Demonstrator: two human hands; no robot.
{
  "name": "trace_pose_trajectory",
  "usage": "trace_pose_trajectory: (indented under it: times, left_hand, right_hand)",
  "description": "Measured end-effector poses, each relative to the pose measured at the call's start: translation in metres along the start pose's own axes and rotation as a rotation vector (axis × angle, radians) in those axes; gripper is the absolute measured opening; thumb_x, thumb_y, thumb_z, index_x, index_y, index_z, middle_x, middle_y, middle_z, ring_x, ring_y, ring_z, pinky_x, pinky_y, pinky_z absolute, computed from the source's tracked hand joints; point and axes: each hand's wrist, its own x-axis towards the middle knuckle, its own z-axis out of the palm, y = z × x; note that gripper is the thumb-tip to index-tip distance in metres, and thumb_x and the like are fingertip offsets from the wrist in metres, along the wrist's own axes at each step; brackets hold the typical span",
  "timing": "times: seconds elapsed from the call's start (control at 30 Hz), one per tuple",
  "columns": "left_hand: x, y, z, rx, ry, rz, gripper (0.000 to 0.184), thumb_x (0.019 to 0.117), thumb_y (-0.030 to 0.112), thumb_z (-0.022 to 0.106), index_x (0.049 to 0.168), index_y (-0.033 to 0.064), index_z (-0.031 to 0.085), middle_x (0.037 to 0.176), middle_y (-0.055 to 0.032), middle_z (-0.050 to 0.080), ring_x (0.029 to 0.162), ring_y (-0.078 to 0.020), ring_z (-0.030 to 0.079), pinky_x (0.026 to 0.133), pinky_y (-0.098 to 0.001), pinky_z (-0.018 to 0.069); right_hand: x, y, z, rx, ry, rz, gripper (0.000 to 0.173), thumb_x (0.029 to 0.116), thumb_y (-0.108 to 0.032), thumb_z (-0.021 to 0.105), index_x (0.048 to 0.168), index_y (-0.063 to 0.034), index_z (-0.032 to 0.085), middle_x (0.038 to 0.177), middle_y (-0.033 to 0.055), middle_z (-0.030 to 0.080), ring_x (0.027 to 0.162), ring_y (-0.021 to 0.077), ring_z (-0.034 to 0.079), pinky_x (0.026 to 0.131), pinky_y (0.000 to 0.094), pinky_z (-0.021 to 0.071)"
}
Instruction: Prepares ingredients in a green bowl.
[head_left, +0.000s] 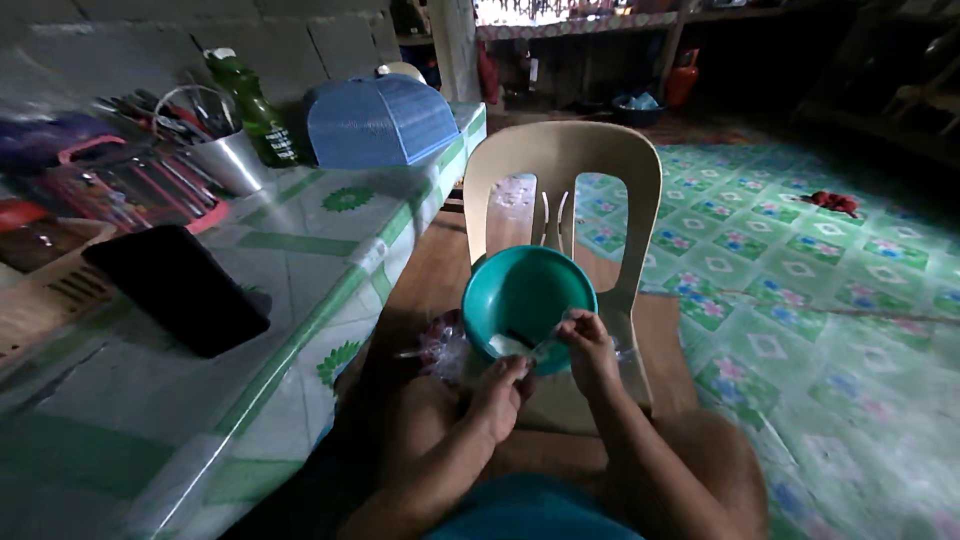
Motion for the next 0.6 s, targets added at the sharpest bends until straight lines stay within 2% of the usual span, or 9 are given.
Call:
trace_pose_trajectory:
  times: [0.1,0.17,0.27,0.37,0.43,0.5,0.57,0.6]
  left_hand:
    - [-0.001,0.000,-0.005,0.025,-0.080,0.056,0.011,0.1023,0.002,0.056,0.113,0.0013,0.059,0.094,-0.0060,0.067,0.081,-0.0137,0.067,0.079,-0.0288,0.0586]
    - [-0.001,-0.001,-0.010,0.019,-0.045,0.091,0.012,0.1005,0.000,0.058,0.111,-0.0008,0.064,0.093,-0.0070,0.069,0.078,-0.0136,0.067,0.076,-0.0283,0.0592]
    - [-0.007,-0.001,-0.022,0.033,-0.048,0.099,0.011,0.0990,-0.002,0.059,0.109,-0.0017,0.065,0.092,-0.0067,0.070,0.078,-0.0132,0.068,0.076,-0.0277,0.0596]
    - [-0.021,-0.003,-0.026,-0.008,-0.071,0.092,0.010,0.0992,-0.001,0.059,0.108,-0.0010,0.064,0.092,-0.0054,0.069,0.079,-0.0125,0.068,0.077,-0.0275,0.0595]
    - [-0.021,0.011,-0.031,-0.070,-0.054,0.209,0.010,0.1013,-0.001,0.054,0.107,0.0009,0.062,0.091,-0.0043,0.068,0.080,-0.0114,0.066,0.080,-0.0268,0.0581]
    - [-0.014,0.039,-0.039,-0.120,0.023,0.365,0.014,0.1032,0.000,0.047,0.104,0.0041,0.061,0.090,-0.0020,0.066,0.081,-0.0103,0.065,0.082,-0.0268,0.0569]
    - [0.005,0.065,-0.055,-0.154,0.135,0.466,0.016,0.1053,0.003,0.046,0.106,0.0062,0.061,0.091,-0.0014,0.065,0.082,-0.0107,0.064,0.084,-0.0285,0.0566]
    - [0.020,0.074,-0.066,-0.136,0.192,0.487,0.013,0.1059,0.005,0.048,0.112,0.0068,0.059,0.096,-0.0016,0.065,0.086,-0.0114,0.064,0.085,-0.0298,0.0564]
  right_hand:
    - [0.001,-0.006,0.000,-0.014,0.063,0.043,0.031,0.0942,0.006,0.061,0.124,0.0046,0.053,0.090,0.0075,0.069,0.081,0.0157,0.070,0.082,0.0348,0.0606]
    - [0.001,-0.012,-0.003,0.004,0.199,-0.002,0.034,0.0920,0.007,0.061,0.124,0.0046,0.053,0.089,0.0072,0.068,0.079,0.0153,0.068,0.079,0.0350,0.0606]
    - [0.004,-0.022,-0.009,0.090,0.356,-0.081,0.034,0.0921,0.012,0.055,0.122,-0.0035,0.047,0.085,0.0012,0.065,0.077,0.0130,0.068,0.077,0.0345,0.0609]
    - [0.000,-0.023,-0.009,0.111,0.273,-0.119,0.030,0.0954,0.009,0.054,0.118,-0.0115,0.050,0.089,-0.0026,0.068,0.083,0.0122,0.069,0.082,0.0341,0.0605]
    - [0.001,-0.031,-0.016,0.063,0.213,-0.189,0.028,0.0979,0.001,0.058,0.122,-0.0129,0.052,0.102,-0.0013,0.069,0.091,0.0143,0.070,0.085,0.0364,0.0606]
    - [0.003,-0.041,-0.029,0.037,0.203,-0.242,0.028,0.0999,-0.004,0.053,0.126,-0.0150,0.052,0.112,-0.0011,0.068,0.096,0.0150,0.069,0.086,0.0369,0.0593]
    - [0.000,-0.050,-0.038,0.033,0.261,-0.241,0.026,0.1008,-0.004,0.046,0.123,-0.0168,0.052,0.109,-0.0019,0.067,0.094,0.0146,0.068,0.084,0.0365,0.0586]
    - [-0.001,-0.051,-0.043,0.034,0.302,-0.232,0.026,0.1005,-0.004,0.044,0.122,-0.0170,0.051,0.106,-0.0020,0.067,0.092,0.0144,0.068,0.082,0.0362,0.0587]
